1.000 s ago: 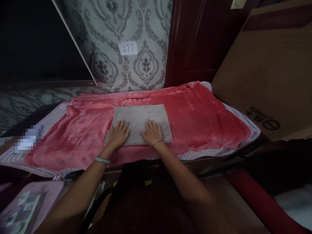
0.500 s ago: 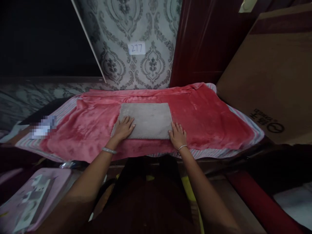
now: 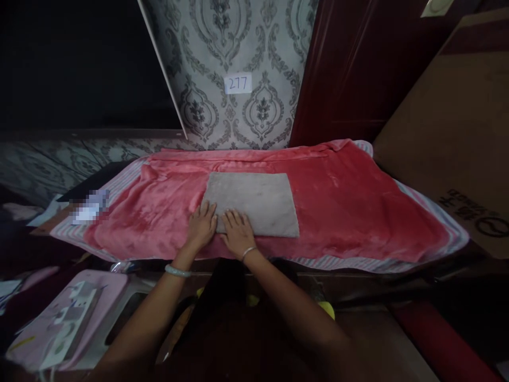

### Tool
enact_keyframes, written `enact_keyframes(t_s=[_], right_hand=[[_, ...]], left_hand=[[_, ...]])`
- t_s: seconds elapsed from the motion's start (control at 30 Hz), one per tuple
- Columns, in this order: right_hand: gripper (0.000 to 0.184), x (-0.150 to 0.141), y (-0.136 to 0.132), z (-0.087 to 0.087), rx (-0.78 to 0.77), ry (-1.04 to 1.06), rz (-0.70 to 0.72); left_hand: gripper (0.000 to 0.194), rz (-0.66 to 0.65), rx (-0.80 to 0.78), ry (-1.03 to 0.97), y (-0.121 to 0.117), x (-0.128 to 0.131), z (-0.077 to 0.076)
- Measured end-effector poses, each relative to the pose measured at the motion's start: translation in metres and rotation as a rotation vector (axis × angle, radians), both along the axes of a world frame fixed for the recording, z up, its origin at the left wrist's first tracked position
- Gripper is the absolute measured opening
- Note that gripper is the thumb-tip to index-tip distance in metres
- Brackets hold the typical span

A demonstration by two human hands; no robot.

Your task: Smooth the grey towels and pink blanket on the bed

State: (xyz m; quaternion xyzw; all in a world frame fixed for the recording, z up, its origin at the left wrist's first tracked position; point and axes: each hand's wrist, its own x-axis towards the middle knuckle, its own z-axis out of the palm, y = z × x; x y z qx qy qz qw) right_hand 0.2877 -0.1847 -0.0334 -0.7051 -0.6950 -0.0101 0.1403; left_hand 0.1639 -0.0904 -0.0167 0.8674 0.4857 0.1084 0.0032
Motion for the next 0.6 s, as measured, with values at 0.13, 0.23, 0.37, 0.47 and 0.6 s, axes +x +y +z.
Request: enact_keyframes(t_s=[0.13, 0.23, 0.37, 0.47, 0.6], right_hand=[[0.059, 0.051, -0.043, -0.023, 0.069, -0.016, -0.163], [0.059, 0.104, -0.08, -0.037, 0.145, 0.0, -0.345], [0.07, 0.164, -0.108, -0.05, 0.242, 0.257, -0.414], [0.076, 0.191, -0.111, -0.054, 0.291, 0.46, -0.443], [0.085, 0.212, -0.095, -0.056, 0.275, 0.517, -0.541]], left_hand=[[0.058, 0.004, -0.007, 0.001, -0.002, -0.001, 0.0], [0.056, 0.024, -0.011, -0.025, -0.004, 0.0, -0.002], [0.057, 0.065, -0.071, -0.135, -0.003, 0.0, -0.006], [0.066, 0.131, -0.187, -0.3, 0.006, -0.002, -0.004], [0.076, 0.131, -0.401, -0.704, 0.03, -0.009, 0.0]])
